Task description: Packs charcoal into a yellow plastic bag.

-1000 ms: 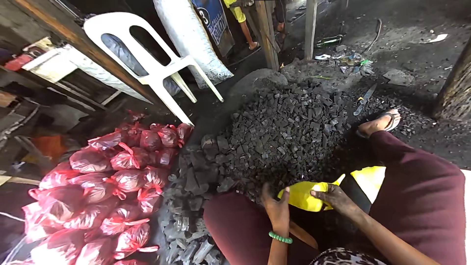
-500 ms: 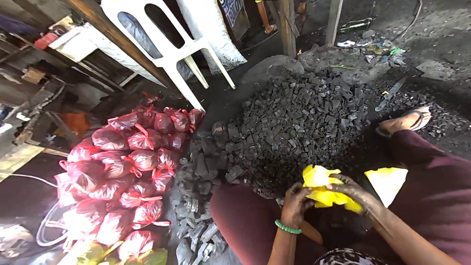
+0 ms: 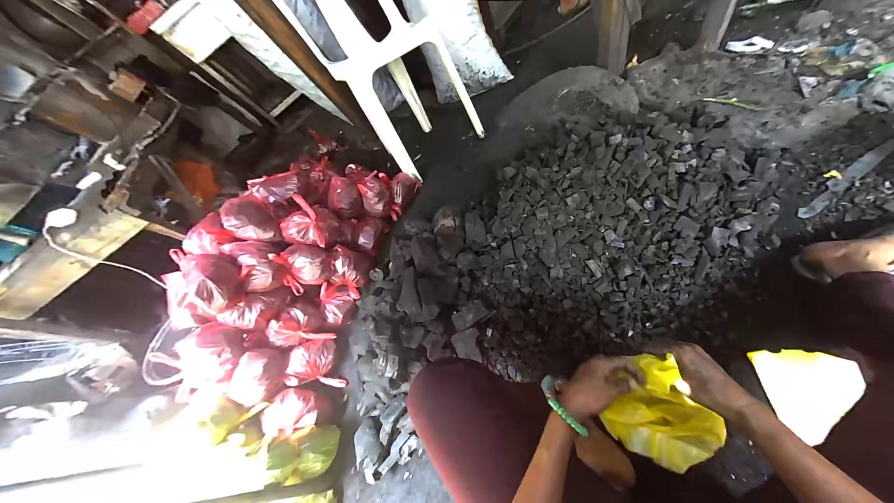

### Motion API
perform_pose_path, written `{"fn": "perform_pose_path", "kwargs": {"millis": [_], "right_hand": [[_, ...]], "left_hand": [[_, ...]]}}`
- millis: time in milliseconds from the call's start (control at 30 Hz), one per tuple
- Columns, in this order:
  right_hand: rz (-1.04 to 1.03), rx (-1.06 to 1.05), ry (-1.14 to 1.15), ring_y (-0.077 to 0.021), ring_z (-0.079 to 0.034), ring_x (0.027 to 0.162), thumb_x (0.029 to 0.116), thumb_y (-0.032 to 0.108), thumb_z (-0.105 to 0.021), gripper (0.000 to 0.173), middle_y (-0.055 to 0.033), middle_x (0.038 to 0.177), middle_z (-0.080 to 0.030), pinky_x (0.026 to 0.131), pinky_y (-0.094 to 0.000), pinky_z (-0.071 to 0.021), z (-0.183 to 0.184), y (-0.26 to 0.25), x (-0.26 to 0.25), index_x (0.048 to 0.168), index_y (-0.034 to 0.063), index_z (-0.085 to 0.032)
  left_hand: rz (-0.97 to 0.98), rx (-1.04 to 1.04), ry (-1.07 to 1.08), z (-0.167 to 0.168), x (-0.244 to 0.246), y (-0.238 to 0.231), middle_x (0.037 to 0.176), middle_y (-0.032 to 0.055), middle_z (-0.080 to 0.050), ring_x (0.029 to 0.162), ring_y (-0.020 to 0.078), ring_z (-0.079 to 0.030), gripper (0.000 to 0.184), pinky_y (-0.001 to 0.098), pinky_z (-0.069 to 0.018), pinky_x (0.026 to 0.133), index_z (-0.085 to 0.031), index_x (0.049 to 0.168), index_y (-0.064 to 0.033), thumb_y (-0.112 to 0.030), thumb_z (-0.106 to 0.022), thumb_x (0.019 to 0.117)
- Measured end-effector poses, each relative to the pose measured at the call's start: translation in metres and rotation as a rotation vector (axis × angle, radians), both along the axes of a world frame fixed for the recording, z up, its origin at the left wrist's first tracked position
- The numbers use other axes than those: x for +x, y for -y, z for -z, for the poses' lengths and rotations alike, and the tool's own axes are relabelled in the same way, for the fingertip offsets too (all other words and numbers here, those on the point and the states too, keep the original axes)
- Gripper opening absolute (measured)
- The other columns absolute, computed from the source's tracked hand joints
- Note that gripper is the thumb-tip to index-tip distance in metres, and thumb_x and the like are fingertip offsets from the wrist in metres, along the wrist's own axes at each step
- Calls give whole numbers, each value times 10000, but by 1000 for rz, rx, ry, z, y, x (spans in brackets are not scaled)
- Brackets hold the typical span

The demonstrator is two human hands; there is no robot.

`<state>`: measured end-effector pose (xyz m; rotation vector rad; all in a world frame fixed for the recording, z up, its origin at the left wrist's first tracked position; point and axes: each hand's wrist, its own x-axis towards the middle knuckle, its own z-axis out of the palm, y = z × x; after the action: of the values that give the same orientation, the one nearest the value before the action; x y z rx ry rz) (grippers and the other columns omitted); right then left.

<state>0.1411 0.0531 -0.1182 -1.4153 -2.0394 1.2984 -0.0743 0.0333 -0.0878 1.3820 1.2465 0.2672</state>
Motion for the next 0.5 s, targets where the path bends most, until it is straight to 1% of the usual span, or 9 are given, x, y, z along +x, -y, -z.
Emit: {"fn": "perform_pose_path", "kwargs": {"millis": [100,133,200,233,300,333,400,433,500], "right_hand": [[73,25,58,-396,-701,1001,899,-80,-665,218,-242,1053,-728,947,-599,-516,0,-40,16,1101,-40,-737],[125,25,-14,-320,-707,936,902,-76,-666,180,-204,994,-735,910,-537,-540,-1,-53,19,1063,-45,-740],[269,-62,-252,-60,-677,819,892,-56,-650,138,-35,884,-723,816,-272,-574,-9,-75,10,1009,-20,-715],[367,-154,-416,-33,-685,806,896,-57,-653,135,-14,875,-723,796,-233,-587,-14,-87,0,1022,-22,-684],[455,-226,-620,-71,-720,833,891,88,-627,225,-1,936,-748,784,-264,-622,-13,-118,-19,1106,42,-672],[414,-219,-599,-120,-715,919,929,178,-608,306,-30,1047,-733,839,-314,-617,-9,-137,-24,1200,48,-663],[318,-163,-400,-243,-669,1121,1053,227,-557,358,-144,1265,-672,976,-442,-557,4,-172,-31,1336,16,-617],[299,-135,-264,-297,-639,1176,1072,216,-544,364,-188,1315,-643,1013,-495,-512,11,-189,-36,1360,2,-603],[280,-113,-15,-413,-528,1338,1085,224,-528,412,-248,1460,-536,1117,-600,-399,26,-223,-45,1436,10,-552]], "left_hand": [[235,-106,-600,-12,-12,-30,1509,251,-466,1270,443,-560,349,611,-476,1007,-656,1350,-133,-95,-502,1039],[199,-125,-707,-15,-18,-42,1556,251,-395,1243,451,-574,377,606,-497,977,-630,1387,-162,-92,-481,1048],[38,-88,-777,-18,-28,-67,1602,238,-317,1222,444,-588,404,572,-521,964,-604,1417,-170,-89,-517,1031],[-105,-24,-742,-16,-35,-78,1596,237,-328,1236,437,-583,393,554,-523,983,-609,1401,-129,-118,-580,1009],[-566,197,-489,3,-52,-98,1521,275,-422,1260,424,-569,428,531,-507,1030,-624,1298,40,-148,-729,928],[-832,308,-290,17,-61,-108,1452,288,-493,1247,403,-576,518,527,-501,1034,-560,1319,107,-94,-767,890],[-1257,322,53,34,-73,-131,1309,274,-576,1128,328,-614,528,487,-536,940,-420,1438,69,-40,-637,970],[-1387,249,122,38,-77,-143,1316,297,-545,1110,355,-594,519,516,-527,903,-361,1483,34,-123,-568,1034],[-1394,171,73,47,-89,-163,1480,311,-448,1294,423,-517,658,584,-465,1015,-255,1577,-31,-311,-559,1065]]}}
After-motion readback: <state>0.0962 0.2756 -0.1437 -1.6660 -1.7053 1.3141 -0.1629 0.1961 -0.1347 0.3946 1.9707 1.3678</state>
